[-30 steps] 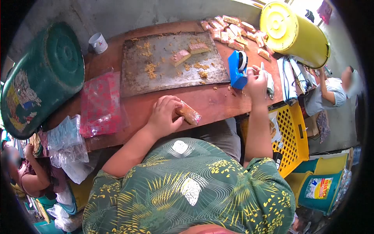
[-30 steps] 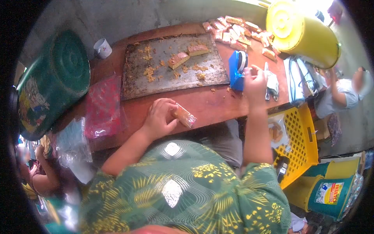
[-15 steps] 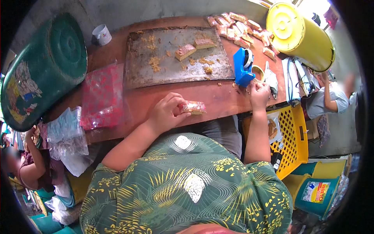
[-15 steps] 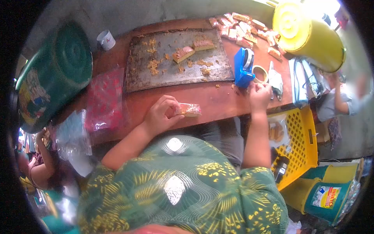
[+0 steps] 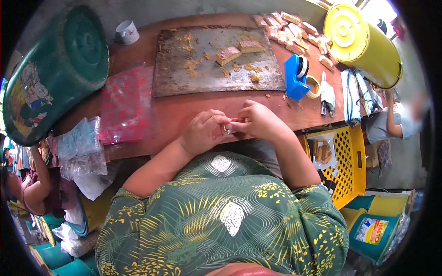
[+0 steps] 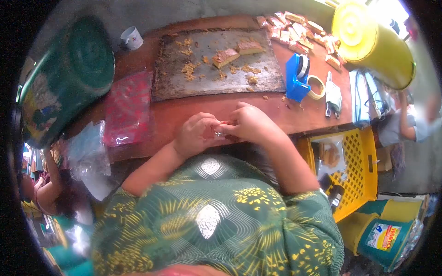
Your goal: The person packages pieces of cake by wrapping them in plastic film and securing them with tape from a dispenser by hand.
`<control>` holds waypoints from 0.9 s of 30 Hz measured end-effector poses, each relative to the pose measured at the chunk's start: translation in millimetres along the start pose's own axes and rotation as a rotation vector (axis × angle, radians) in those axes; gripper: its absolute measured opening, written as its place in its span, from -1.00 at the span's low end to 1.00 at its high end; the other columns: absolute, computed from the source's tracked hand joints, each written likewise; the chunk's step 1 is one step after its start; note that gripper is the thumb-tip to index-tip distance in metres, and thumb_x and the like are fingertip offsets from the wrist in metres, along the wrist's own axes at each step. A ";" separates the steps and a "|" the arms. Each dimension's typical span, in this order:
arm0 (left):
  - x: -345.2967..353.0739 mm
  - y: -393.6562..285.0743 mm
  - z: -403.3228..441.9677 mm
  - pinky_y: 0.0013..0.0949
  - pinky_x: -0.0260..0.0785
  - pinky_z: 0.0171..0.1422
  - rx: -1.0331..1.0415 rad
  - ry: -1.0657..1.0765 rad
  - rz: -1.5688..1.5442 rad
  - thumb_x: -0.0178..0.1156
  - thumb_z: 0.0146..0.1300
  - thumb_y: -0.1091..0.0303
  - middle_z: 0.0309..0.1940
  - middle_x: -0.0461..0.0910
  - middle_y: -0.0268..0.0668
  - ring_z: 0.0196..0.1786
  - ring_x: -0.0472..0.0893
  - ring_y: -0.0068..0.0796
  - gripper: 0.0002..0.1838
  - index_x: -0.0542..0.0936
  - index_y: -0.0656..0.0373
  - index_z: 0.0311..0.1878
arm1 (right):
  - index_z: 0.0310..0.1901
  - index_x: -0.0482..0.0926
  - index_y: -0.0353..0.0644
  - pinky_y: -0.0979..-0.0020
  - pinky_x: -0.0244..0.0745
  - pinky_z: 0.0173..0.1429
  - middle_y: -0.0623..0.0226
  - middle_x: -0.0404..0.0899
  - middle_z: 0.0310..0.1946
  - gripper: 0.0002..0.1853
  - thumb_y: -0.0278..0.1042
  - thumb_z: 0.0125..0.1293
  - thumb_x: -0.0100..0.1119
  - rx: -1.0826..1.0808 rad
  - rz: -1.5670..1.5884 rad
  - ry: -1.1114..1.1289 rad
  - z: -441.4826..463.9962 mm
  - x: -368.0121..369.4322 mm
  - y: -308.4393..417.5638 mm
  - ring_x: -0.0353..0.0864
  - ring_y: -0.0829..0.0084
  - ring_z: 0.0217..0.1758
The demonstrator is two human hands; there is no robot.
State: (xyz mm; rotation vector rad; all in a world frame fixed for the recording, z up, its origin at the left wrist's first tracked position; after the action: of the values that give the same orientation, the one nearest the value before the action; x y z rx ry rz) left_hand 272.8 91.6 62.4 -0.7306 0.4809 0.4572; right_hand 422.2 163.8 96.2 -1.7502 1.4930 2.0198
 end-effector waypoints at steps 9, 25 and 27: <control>-15.1 1.2 11.4 -0.13 0.59 0.17 0.032 -0.035 -0.170 0.58 0.13 0.26 -0.03 0.70 -0.23 -0.01 0.73 -0.16 -0.61 0.65 0.06 -0.02 | -0.35 0.46 -0.19 0.24 0.52 -0.11 0.17 0.60 -0.29 -0.64 -0.46 0.09 0.59 -0.200 -0.007 -0.083 -15.4 10.9 6.0 0.62 0.14 -0.21; -209.1 145.9 -108.2 -0.02 0.28 0.57 -0.866 -0.160 0.283 0.57 0.18 0.06 0.39 0.52 0.01 0.56 0.39 0.05 -0.60 0.65 0.19 -0.32 | 0.52 0.44 0.19 0.04 0.18 0.70 0.34 0.43 0.52 -0.36 -0.33 0.42 0.28 0.019 -0.708 -0.316 182.0 -88.7 -75.5 0.31 0.16 0.61; -208.5 142.8 -106.0 -0.02 0.27 0.59 -0.833 -0.158 0.316 0.54 0.22 0.08 0.41 0.52 0.00 0.58 0.38 0.06 -0.62 0.64 0.20 -0.37 | 0.43 0.53 0.30 -0.13 0.06 0.70 0.45 0.49 0.47 -0.46 -0.31 0.43 0.21 0.066 -0.652 -0.305 191.1 -70.4 -80.7 0.32 0.18 0.60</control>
State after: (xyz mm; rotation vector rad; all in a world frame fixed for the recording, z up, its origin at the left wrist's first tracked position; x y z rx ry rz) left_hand 1.5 62.4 36.9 -1.4122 0.2409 1.0318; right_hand 359.2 372.9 79.5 -1.5368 0.7522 1.7538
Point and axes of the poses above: each hand's wrist, its own z-axis towards the middle knuckle, its own x-axis out of the palm, y = z × x, the point moved 7 cm from there along z, towards the middle knuckle
